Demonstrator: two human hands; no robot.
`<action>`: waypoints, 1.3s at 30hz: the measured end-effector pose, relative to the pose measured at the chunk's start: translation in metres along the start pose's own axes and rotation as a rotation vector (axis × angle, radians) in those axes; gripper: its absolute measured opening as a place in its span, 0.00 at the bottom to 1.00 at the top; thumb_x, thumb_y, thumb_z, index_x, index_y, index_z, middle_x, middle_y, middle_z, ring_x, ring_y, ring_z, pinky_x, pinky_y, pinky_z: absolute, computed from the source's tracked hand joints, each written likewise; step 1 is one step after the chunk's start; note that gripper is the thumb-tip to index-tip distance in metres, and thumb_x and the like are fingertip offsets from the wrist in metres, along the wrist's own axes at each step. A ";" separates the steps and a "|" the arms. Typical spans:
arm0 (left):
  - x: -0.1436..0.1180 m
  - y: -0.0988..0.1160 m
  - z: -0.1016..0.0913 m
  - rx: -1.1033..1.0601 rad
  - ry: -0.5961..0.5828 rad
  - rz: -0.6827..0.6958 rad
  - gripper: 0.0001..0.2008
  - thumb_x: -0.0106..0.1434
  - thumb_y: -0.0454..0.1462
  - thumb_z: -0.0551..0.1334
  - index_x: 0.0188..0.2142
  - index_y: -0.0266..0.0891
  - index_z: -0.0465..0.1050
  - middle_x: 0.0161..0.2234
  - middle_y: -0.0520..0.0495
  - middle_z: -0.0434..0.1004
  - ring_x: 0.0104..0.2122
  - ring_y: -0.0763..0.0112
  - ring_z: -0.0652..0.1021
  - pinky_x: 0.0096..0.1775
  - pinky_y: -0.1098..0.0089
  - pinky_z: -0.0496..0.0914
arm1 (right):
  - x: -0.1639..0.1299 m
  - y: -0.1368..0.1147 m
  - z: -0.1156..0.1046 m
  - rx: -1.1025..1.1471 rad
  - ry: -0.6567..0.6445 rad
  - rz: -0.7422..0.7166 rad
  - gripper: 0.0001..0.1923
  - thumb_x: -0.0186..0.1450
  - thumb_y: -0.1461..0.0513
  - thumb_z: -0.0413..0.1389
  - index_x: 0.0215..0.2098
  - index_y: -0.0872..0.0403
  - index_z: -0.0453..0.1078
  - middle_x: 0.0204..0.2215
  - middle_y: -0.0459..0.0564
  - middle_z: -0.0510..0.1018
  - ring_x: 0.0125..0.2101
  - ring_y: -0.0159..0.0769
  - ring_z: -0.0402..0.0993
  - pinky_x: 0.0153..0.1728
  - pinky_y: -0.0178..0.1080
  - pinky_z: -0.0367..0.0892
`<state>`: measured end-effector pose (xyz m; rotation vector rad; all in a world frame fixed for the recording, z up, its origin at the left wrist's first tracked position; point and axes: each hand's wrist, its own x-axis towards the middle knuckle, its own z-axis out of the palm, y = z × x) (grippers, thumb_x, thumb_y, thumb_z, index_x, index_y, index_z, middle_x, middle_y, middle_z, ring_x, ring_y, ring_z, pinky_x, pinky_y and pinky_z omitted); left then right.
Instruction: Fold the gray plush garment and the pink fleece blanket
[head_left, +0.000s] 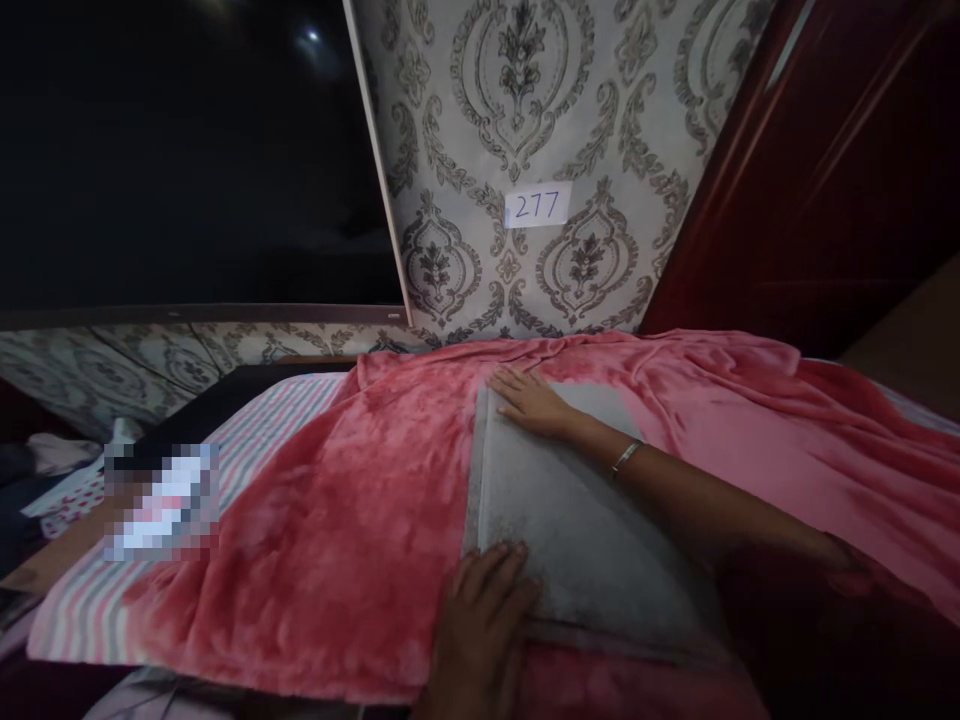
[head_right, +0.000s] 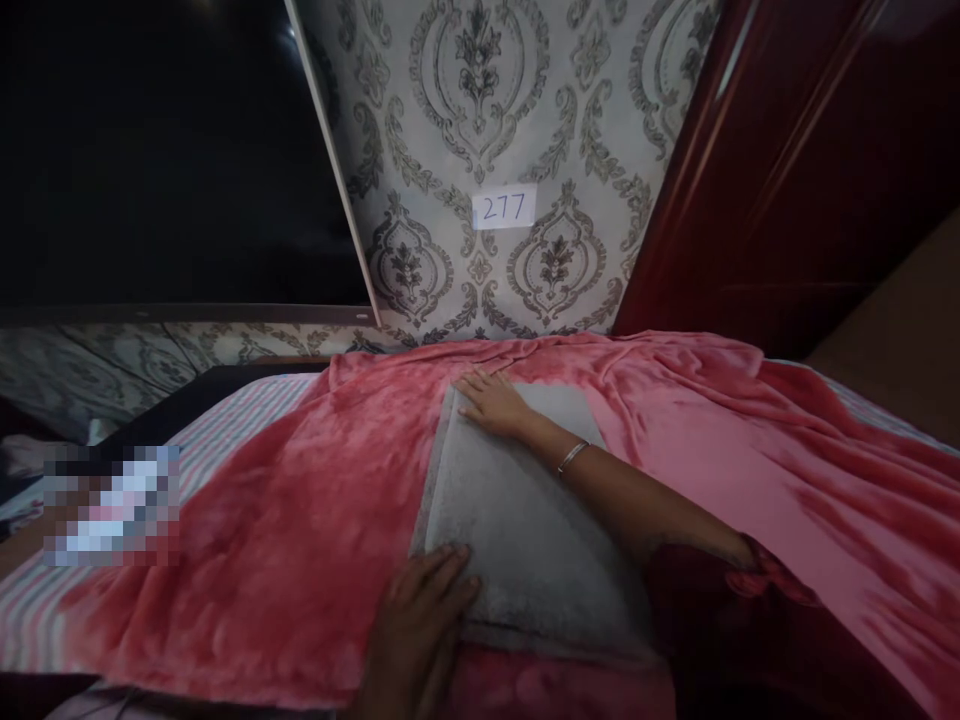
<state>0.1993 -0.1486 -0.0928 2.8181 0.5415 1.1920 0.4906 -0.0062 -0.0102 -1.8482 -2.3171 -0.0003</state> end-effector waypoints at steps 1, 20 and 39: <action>0.001 0.000 -0.005 -0.051 -0.016 -0.038 0.23 0.66 0.28 0.53 0.56 0.46 0.73 0.60 0.47 0.75 0.61 0.64 0.71 0.56 0.58 0.71 | -0.010 -0.008 -0.002 0.004 0.010 -0.043 0.33 0.75 0.48 0.43 0.74 0.49 0.50 0.73 0.57 0.48 0.72 0.53 0.40 0.67 0.65 0.43; 0.028 -0.033 -0.053 -0.102 -0.408 -0.035 0.19 0.71 0.37 0.59 0.60 0.41 0.69 0.63 0.37 0.68 0.61 0.57 0.72 0.58 0.54 0.72 | -0.210 -0.120 0.015 0.212 0.109 -0.109 0.32 0.72 0.50 0.53 0.71 0.49 0.58 0.70 0.56 0.59 0.69 0.53 0.52 0.66 0.62 0.56; 0.018 -0.035 -0.054 0.127 -0.237 0.194 0.16 0.70 0.28 0.55 0.53 0.37 0.73 0.54 0.37 0.78 0.52 0.61 0.80 0.53 0.60 0.76 | -0.216 -0.138 0.046 0.032 0.401 -0.138 0.24 0.71 0.70 0.45 0.61 0.54 0.71 0.58 0.57 0.76 0.62 0.43 0.68 0.60 0.53 0.69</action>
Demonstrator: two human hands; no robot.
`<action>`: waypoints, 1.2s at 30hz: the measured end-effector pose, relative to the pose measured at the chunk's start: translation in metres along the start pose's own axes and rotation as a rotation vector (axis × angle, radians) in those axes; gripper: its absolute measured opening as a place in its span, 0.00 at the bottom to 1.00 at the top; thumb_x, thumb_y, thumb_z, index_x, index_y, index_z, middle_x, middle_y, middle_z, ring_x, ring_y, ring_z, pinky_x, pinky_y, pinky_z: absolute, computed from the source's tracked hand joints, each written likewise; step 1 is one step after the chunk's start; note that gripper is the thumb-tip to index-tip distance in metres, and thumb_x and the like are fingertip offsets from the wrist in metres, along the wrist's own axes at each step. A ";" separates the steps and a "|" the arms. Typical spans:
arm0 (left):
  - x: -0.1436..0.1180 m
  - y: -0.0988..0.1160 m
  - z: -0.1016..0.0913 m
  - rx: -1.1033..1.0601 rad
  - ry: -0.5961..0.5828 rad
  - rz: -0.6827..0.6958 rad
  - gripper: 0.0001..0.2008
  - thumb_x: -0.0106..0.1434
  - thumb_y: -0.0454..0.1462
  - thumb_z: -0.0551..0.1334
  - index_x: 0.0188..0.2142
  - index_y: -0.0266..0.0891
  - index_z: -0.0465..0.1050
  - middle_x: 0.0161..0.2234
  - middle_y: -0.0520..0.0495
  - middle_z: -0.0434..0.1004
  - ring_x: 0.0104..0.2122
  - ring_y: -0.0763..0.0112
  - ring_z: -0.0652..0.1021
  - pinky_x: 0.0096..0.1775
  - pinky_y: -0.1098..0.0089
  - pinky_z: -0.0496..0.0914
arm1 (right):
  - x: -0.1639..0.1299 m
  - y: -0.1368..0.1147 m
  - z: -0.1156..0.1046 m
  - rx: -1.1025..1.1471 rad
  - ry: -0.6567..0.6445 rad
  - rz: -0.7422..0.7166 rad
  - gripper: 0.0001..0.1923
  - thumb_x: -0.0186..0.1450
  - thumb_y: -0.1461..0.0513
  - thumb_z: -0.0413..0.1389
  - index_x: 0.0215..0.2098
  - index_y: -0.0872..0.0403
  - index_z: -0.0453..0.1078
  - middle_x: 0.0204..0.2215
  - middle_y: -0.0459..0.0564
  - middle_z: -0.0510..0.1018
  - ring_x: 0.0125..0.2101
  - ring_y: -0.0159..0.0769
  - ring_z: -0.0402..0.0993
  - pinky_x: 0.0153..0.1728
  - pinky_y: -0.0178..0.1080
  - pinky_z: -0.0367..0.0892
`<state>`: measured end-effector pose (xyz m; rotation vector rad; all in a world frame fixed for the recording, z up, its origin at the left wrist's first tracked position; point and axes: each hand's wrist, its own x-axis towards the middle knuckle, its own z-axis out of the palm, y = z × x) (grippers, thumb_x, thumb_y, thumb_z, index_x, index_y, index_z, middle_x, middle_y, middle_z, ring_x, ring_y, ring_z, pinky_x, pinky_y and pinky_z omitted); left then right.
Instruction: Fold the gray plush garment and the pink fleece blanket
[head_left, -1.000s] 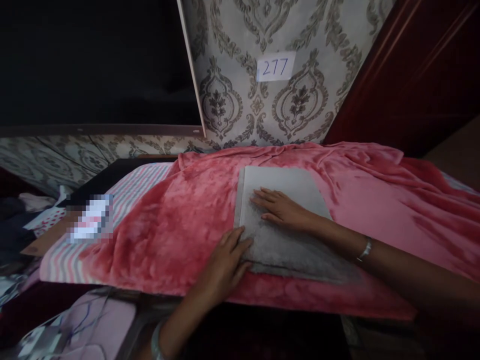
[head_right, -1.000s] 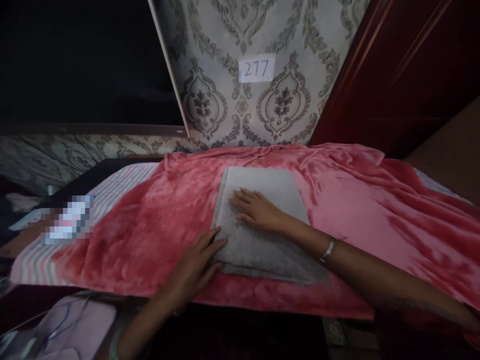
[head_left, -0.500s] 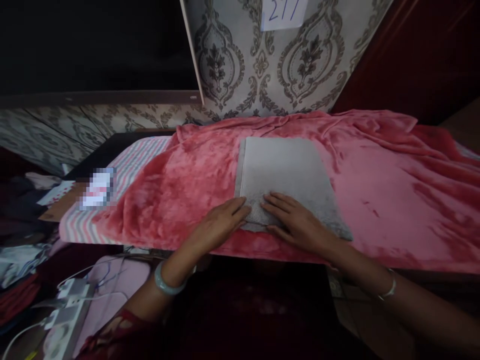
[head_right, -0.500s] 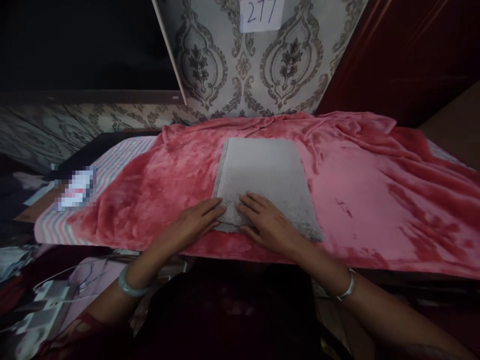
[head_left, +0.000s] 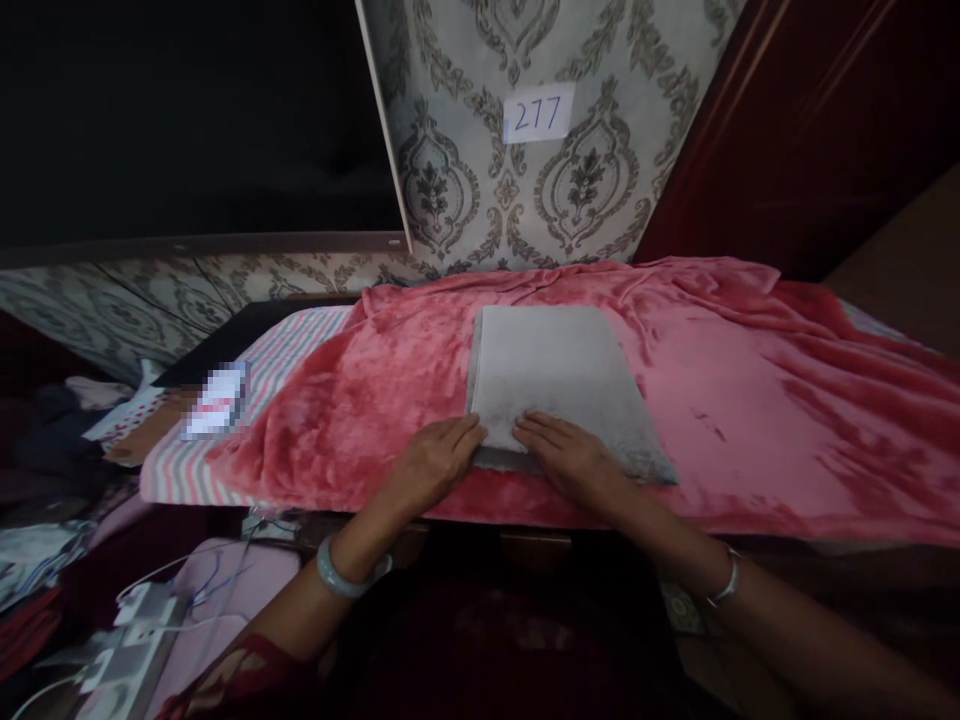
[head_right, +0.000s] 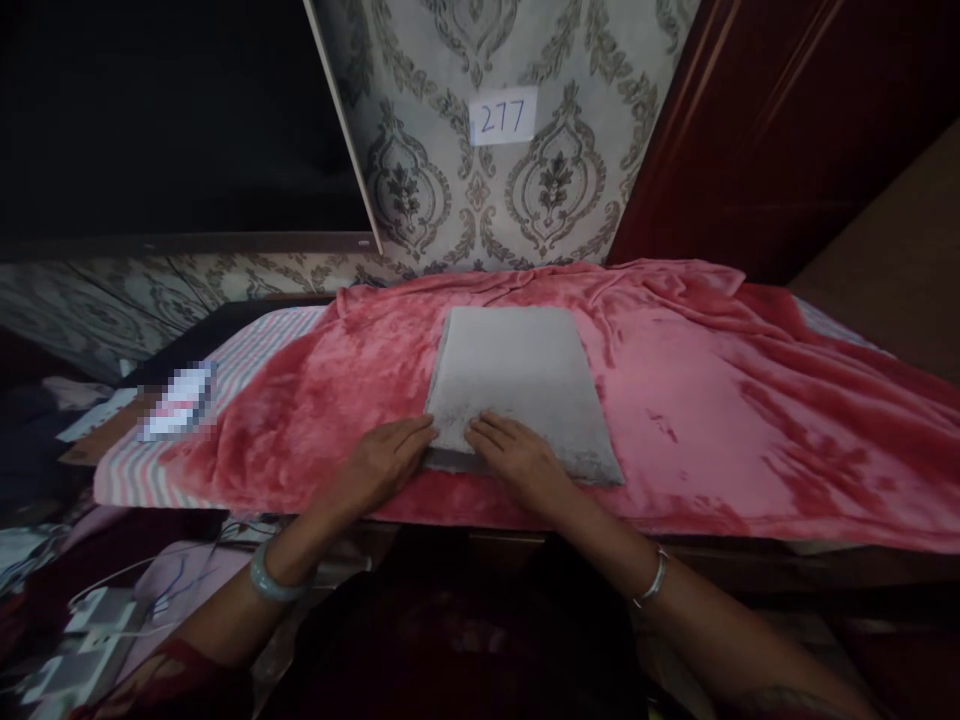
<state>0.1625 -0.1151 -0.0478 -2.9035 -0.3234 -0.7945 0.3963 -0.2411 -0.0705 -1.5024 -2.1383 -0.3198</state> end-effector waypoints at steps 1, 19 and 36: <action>-0.004 0.002 0.001 -0.006 -0.012 -0.013 0.16 0.69 0.28 0.55 0.53 0.37 0.73 0.54 0.37 0.78 0.53 0.61 0.79 0.53 0.59 0.75 | -0.001 -0.002 0.001 0.005 -0.018 -0.001 0.24 0.71 0.70 0.45 0.61 0.54 0.71 0.58 0.58 0.76 0.62 0.44 0.68 0.59 0.54 0.69; 0.003 0.025 0.016 -0.026 -0.150 -0.059 0.37 0.61 0.40 0.66 0.69 0.43 0.58 0.71 0.37 0.54 0.70 0.45 0.55 0.60 0.46 0.67 | 0.116 0.094 0.005 0.235 -0.532 -0.168 0.32 0.75 0.45 0.45 0.73 0.43 0.51 0.73 0.50 0.51 0.73 0.46 0.37 0.69 0.62 0.37; -0.008 0.015 0.078 0.126 0.298 -0.019 0.21 0.63 0.42 0.67 0.55 0.45 0.72 0.69 0.41 0.60 0.67 0.51 0.64 0.64 0.54 0.63 | 0.227 0.209 0.078 0.078 -0.511 0.132 0.37 0.74 0.41 0.38 0.75 0.47 0.45 0.74 0.53 0.43 0.73 0.52 0.32 0.68 0.65 0.34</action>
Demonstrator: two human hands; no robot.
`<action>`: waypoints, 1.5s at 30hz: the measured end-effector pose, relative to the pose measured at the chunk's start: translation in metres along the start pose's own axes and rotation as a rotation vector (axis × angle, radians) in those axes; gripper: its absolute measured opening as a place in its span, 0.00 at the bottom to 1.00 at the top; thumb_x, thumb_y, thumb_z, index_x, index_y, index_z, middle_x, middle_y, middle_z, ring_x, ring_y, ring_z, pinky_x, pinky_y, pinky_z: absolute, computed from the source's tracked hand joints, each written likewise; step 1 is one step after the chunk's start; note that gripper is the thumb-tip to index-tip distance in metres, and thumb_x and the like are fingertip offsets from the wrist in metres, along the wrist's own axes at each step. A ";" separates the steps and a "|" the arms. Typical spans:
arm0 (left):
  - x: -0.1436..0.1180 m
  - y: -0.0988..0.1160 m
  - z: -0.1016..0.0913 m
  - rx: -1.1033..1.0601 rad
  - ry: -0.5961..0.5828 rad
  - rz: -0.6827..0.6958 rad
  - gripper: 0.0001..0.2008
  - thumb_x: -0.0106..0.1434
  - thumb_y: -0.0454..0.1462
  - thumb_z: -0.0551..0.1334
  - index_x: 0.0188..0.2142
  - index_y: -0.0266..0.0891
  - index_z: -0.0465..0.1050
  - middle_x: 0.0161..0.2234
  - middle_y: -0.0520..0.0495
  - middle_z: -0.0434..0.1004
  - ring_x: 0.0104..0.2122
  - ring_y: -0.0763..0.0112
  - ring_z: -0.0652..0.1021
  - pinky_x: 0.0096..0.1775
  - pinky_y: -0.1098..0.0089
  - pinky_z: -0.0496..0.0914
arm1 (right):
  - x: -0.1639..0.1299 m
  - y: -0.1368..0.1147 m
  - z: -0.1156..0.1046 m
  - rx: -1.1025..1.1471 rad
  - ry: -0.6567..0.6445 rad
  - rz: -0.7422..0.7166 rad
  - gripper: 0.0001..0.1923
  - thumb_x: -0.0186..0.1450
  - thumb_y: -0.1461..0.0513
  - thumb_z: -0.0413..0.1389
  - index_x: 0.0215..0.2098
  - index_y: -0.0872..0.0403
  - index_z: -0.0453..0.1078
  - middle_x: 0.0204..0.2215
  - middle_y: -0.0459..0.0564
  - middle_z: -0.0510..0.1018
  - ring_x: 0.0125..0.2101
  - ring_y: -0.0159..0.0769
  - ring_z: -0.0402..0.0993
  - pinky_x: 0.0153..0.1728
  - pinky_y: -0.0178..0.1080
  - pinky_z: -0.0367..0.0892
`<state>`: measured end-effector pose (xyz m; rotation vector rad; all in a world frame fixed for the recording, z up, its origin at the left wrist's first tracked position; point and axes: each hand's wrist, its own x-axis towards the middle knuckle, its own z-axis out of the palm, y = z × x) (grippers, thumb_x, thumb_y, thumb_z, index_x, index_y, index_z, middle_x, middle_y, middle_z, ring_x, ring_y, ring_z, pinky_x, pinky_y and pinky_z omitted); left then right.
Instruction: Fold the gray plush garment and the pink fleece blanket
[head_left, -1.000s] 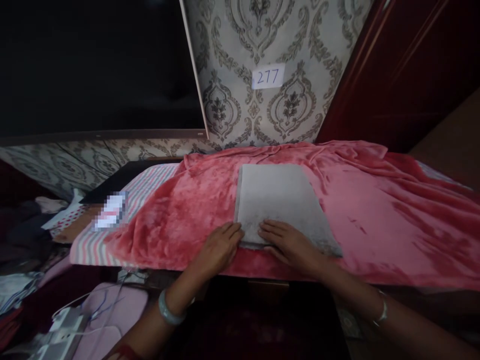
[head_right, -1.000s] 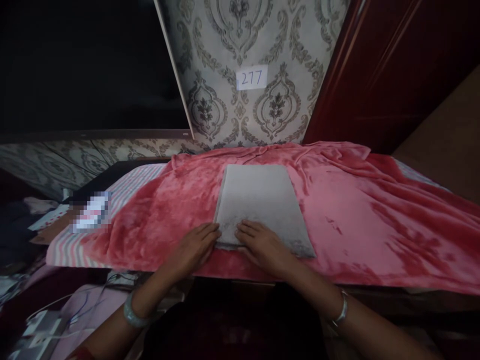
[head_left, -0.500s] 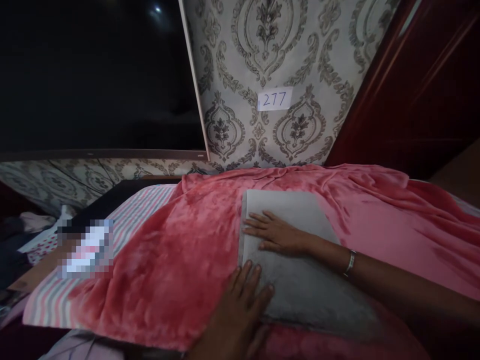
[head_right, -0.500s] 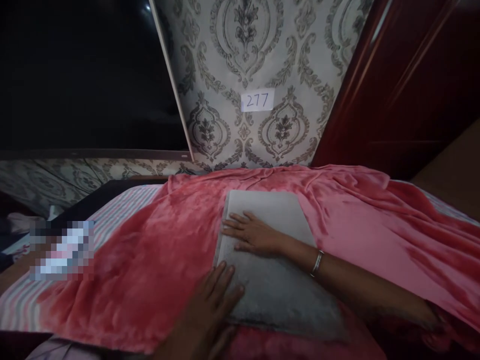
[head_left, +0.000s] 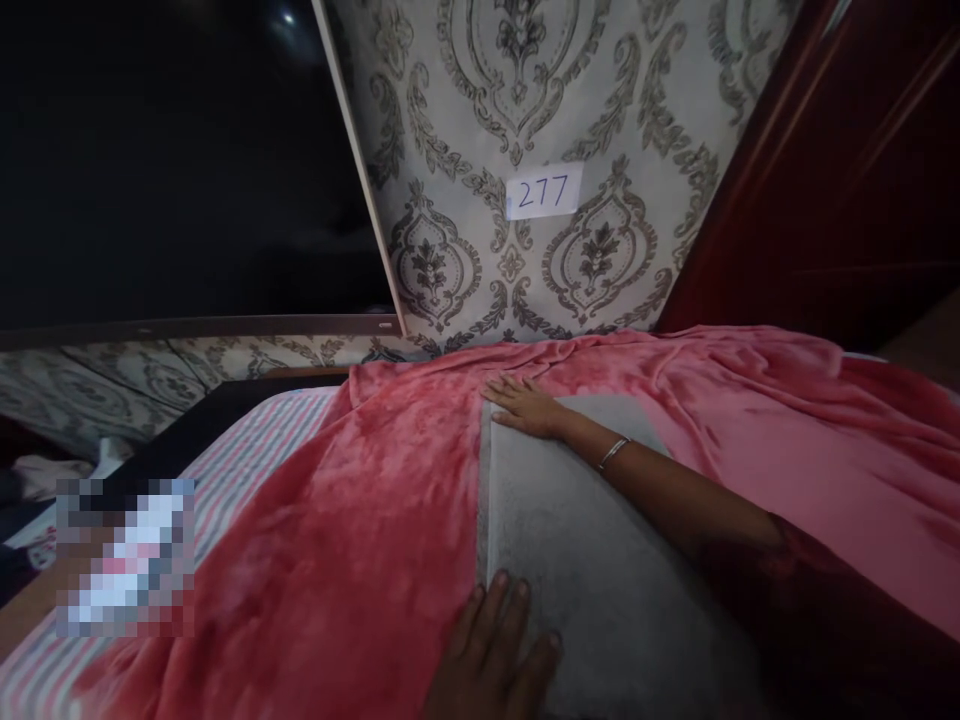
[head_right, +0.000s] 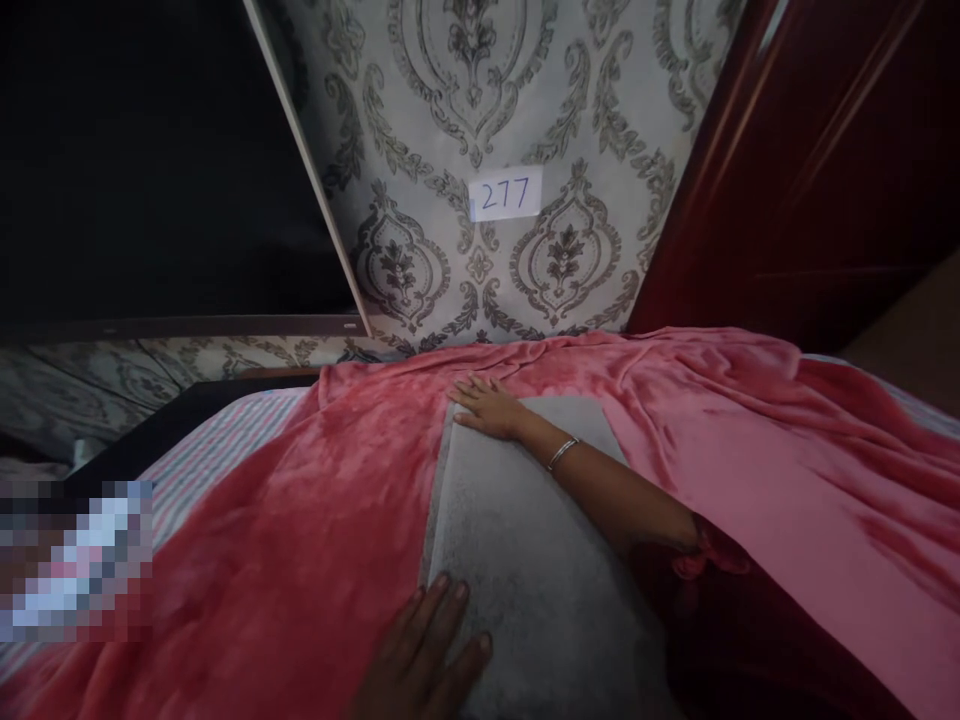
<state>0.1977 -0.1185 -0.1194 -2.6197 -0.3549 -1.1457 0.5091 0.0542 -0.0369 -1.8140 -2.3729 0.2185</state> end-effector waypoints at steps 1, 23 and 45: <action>0.002 -0.003 -0.007 -0.006 -0.067 0.028 0.24 0.62 0.43 0.66 0.57 0.44 0.71 0.70 0.40 0.59 0.68 0.50 0.63 0.63 0.54 0.65 | -0.001 -0.003 -0.002 -0.015 0.007 0.012 0.36 0.74 0.42 0.38 0.75 0.47 0.45 0.74 0.53 0.43 0.73 0.52 0.32 0.68 0.65 0.34; 0.051 0.039 -0.004 0.038 -0.338 0.112 0.42 0.57 0.58 0.67 0.68 0.54 0.59 0.70 0.41 0.58 0.67 0.41 0.62 0.64 0.38 0.56 | -0.153 -0.012 -0.013 0.106 -0.022 -0.111 0.36 0.73 0.41 0.43 0.74 0.41 0.47 0.74 0.50 0.45 0.73 0.50 0.36 0.68 0.63 0.34; 0.077 0.042 -0.033 -0.125 -0.447 0.109 0.35 0.64 0.40 0.62 0.69 0.45 0.57 0.71 0.42 0.54 0.69 0.47 0.58 0.64 0.40 0.60 | -0.167 -0.003 -0.036 0.009 0.128 0.068 0.32 0.75 0.45 0.41 0.73 0.46 0.54 0.73 0.55 0.47 0.72 0.52 0.39 0.68 0.63 0.38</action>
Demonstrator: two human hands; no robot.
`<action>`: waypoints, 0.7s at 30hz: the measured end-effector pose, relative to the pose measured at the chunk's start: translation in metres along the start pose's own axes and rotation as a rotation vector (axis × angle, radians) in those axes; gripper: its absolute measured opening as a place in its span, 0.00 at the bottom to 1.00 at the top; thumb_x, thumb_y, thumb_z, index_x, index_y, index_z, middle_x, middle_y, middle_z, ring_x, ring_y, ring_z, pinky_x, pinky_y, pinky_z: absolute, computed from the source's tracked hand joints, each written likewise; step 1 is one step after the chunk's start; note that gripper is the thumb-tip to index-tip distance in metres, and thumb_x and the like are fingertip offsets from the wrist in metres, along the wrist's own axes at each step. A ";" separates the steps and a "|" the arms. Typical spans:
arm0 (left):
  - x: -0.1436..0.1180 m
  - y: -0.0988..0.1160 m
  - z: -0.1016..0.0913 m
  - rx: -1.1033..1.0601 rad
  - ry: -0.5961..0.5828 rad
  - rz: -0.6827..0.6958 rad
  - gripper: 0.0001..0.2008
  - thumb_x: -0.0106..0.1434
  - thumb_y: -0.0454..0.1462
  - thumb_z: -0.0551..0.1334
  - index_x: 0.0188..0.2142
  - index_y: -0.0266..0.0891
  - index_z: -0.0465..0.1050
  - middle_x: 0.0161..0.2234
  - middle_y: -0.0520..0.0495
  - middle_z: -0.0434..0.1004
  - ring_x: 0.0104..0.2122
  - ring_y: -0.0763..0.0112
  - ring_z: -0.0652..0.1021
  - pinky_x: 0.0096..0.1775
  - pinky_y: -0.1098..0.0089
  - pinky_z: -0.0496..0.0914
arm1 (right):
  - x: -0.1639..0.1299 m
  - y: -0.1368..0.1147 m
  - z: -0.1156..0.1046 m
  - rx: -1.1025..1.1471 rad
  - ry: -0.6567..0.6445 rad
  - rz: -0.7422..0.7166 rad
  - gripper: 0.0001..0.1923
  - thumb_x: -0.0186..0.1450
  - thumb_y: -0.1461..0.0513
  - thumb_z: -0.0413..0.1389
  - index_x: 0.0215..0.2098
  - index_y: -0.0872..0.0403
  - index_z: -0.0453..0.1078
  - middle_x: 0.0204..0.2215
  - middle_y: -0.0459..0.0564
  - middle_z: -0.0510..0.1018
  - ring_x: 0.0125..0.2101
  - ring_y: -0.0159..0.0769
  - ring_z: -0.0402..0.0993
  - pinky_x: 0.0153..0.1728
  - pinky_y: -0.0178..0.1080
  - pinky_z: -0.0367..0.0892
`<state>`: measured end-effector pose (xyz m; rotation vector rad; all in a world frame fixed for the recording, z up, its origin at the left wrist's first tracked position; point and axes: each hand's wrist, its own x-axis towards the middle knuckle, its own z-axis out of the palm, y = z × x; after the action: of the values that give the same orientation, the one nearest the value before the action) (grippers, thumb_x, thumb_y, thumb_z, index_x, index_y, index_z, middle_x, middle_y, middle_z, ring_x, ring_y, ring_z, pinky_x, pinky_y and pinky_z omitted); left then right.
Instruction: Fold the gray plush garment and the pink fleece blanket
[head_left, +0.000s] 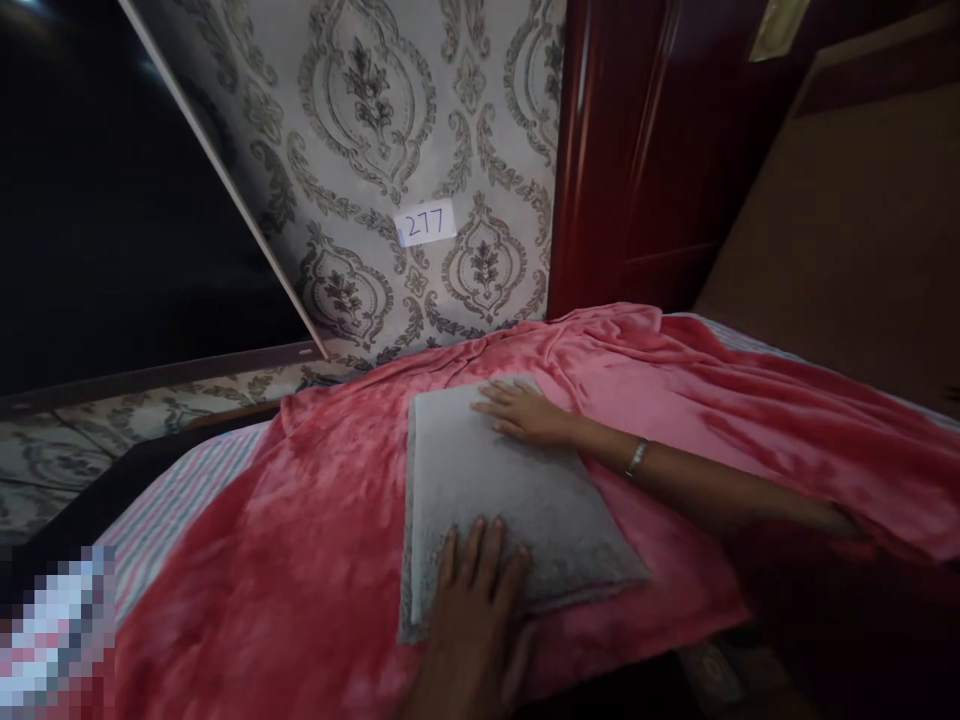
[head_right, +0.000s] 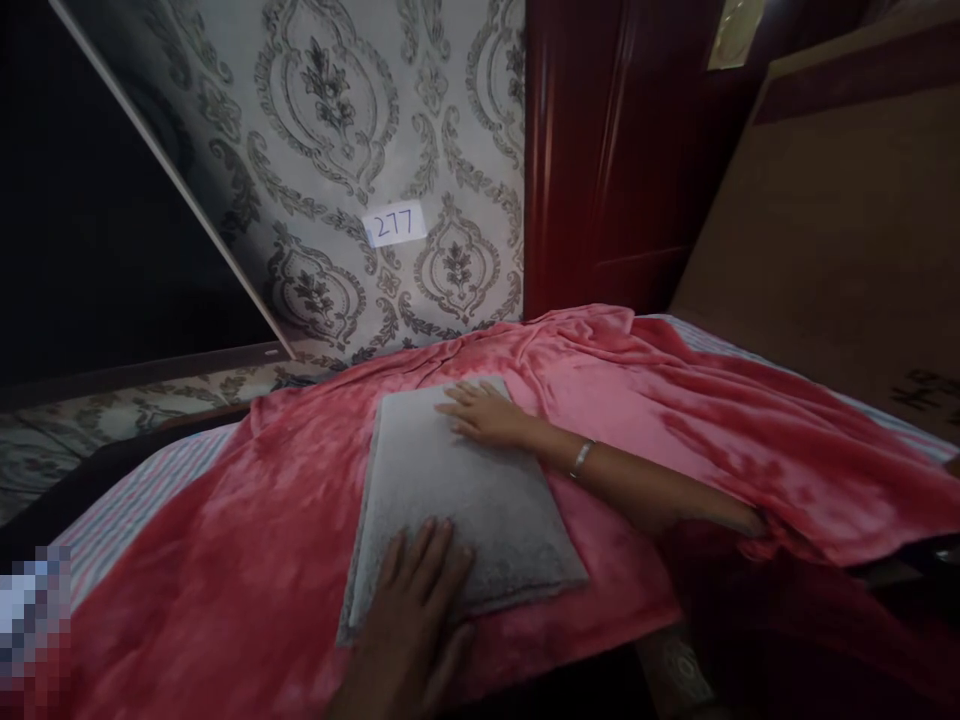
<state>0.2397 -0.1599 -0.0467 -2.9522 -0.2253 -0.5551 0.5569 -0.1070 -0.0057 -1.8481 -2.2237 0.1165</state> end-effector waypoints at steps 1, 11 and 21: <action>0.006 0.005 -0.002 -0.035 0.001 0.024 0.34 0.64 0.39 0.61 0.69 0.44 0.57 0.71 0.41 0.56 0.69 0.48 0.58 0.64 0.39 0.60 | -0.014 -0.007 0.001 0.019 -0.014 -0.036 0.31 0.75 0.45 0.41 0.72 0.44 0.54 0.73 0.54 0.47 0.72 0.51 0.38 0.68 0.63 0.38; 0.041 0.056 0.044 -0.130 -0.055 0.075 0.40 0.64 0.52 0.63 0.72 0.51 0.51 0.74 0.41 0.43 0.70 0.33 0.50 0.60 0.28 0.59 | -0.034 0.009 0.018 0.078 -0.067 0.012 0.33 0.75 0.43 0.41 0.73 0.44 0.51 0.74 0.51 0.47 0.73 0.52 0.37 0.68 0.64 0.37; 0.039 0.055 0.033 -0.163 -0.073 0.090 0.37 0.66 0.53 0.60 0.71 0.51 0.52 0.74 0.43 0.42 0.71 0.36 0.49 0.60 0.30 0.59 | 0.021 0.082 0.038 0.113 0.073 0.226 0.32 0.74 0.47 0.40 0.72 0.49 0.56 0.70 0.54 0.58 0.70 0.49 0.51 0.68 0.59 0.47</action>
<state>0.2962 -0.2036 -0.0683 -3.1250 -0.0562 -0.4753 0.6226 -0.0669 -0.0572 -2.0014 -1.9133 0.2065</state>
